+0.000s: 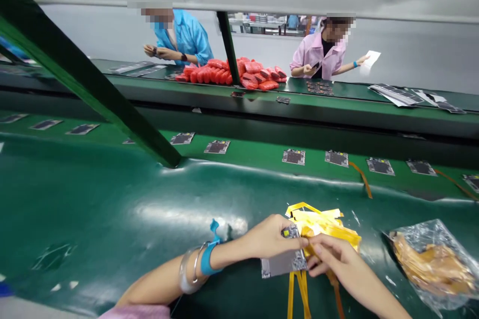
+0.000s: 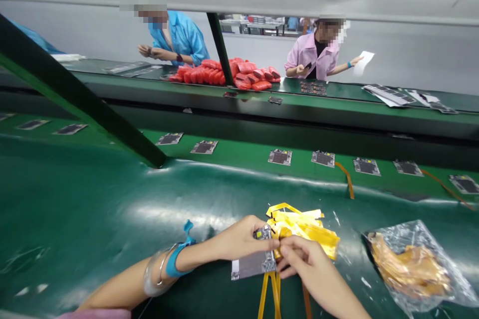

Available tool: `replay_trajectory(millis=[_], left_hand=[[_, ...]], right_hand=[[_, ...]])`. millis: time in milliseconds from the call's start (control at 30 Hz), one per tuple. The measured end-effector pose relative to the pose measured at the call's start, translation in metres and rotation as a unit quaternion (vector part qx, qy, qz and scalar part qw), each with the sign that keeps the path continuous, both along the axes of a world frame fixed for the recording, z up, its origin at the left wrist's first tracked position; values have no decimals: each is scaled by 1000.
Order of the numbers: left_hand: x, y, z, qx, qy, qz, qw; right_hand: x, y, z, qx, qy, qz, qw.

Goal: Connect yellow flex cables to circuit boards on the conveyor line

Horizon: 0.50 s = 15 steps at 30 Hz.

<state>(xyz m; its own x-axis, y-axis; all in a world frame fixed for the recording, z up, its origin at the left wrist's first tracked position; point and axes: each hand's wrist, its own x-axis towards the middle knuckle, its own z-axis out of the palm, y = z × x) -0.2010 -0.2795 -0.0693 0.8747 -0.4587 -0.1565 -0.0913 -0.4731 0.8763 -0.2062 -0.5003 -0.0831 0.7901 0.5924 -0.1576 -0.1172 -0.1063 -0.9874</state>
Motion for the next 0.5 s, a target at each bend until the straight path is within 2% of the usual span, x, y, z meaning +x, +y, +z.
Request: replay_trajectory(millis=[133,300,400,500], left_hand=[[-2,2,14,58,-69,42,995],[-2,15,37,71,-107,83,988],[4,37,57,68,-138,152,976],[15,72,75,42,-195,249,948]], right_hand=[[7,10,10,-41,-71,13,997],[25,32,18,-86,-106,9,991],[43,39,34,-83,-98,10,992],[76,52,51,-56,-102,-25,993]])
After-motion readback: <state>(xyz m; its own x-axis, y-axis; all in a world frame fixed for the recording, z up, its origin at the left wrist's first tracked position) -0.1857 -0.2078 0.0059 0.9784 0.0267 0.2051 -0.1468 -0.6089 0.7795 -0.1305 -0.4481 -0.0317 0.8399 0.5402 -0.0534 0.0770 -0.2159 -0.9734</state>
